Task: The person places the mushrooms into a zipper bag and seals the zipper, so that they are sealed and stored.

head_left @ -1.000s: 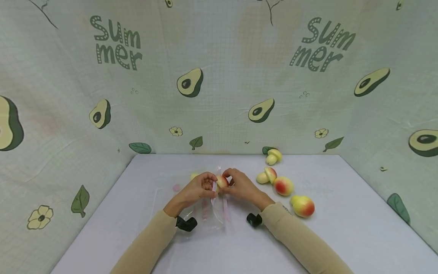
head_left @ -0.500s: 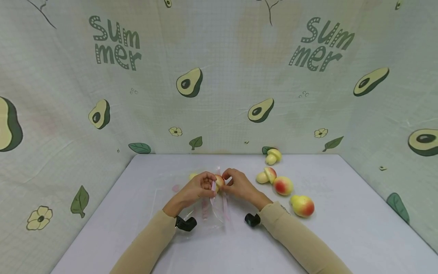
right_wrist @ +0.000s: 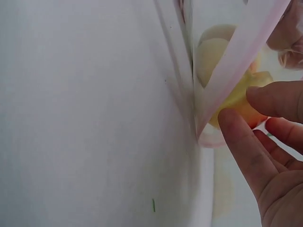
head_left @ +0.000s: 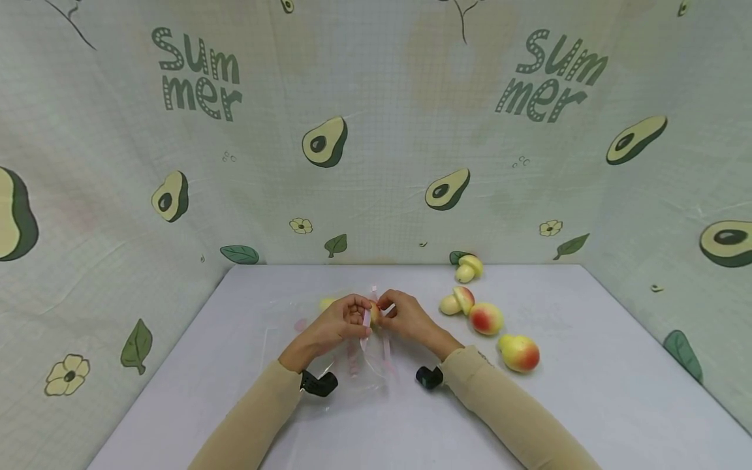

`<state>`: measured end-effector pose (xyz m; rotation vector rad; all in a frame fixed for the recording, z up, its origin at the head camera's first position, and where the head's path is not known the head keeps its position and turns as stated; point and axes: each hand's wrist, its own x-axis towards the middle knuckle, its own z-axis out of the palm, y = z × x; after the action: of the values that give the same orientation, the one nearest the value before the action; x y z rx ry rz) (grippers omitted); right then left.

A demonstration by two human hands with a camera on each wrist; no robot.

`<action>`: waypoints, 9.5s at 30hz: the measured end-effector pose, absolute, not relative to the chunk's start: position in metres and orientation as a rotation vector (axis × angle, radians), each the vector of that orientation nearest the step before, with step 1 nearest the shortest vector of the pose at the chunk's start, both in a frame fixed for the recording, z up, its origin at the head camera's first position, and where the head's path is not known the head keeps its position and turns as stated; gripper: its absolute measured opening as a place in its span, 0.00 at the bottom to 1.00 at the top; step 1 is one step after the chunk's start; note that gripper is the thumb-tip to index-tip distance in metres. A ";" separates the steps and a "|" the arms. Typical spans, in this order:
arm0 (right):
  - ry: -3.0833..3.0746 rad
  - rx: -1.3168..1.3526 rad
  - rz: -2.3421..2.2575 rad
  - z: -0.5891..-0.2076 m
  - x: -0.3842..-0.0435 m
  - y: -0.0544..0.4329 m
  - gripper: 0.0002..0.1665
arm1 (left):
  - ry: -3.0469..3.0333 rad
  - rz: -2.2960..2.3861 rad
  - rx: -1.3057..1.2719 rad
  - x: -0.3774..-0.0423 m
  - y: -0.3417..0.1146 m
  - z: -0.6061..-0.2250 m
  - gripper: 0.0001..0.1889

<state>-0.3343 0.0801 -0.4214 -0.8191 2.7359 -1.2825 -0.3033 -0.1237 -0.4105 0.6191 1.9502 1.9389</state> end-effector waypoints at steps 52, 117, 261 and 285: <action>2.947 -0.830 -1.125 -0.378 -0.313 0.150 0.20 | 2.018 1.871 0.593 -0.305 -0.125 -0.416 0.27; 3.157 -0.490 -0.619 -0.398 -0.348 0.220 0.37 | 2.036 1.872 0.612 -0.300 -0.125 -0.413 0.28; 2.727 -1.137 -1.194 -0.409 -0.327 0.156 0.35 | 2.039 1.869 0.561 -0.302 -0.125 -0.413 0.29; 2.706 -1.138 -1.213 -0.412 -0.317 0.136 0.36 | 2.039 1.860 0.584 -0.302 -0.126 -0.413 0.28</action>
<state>-0.3171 0.1364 -0.4120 -1.1382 2.7059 -1.2132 -0.3024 -0.1256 -0.4133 0.5840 2.0391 1.8604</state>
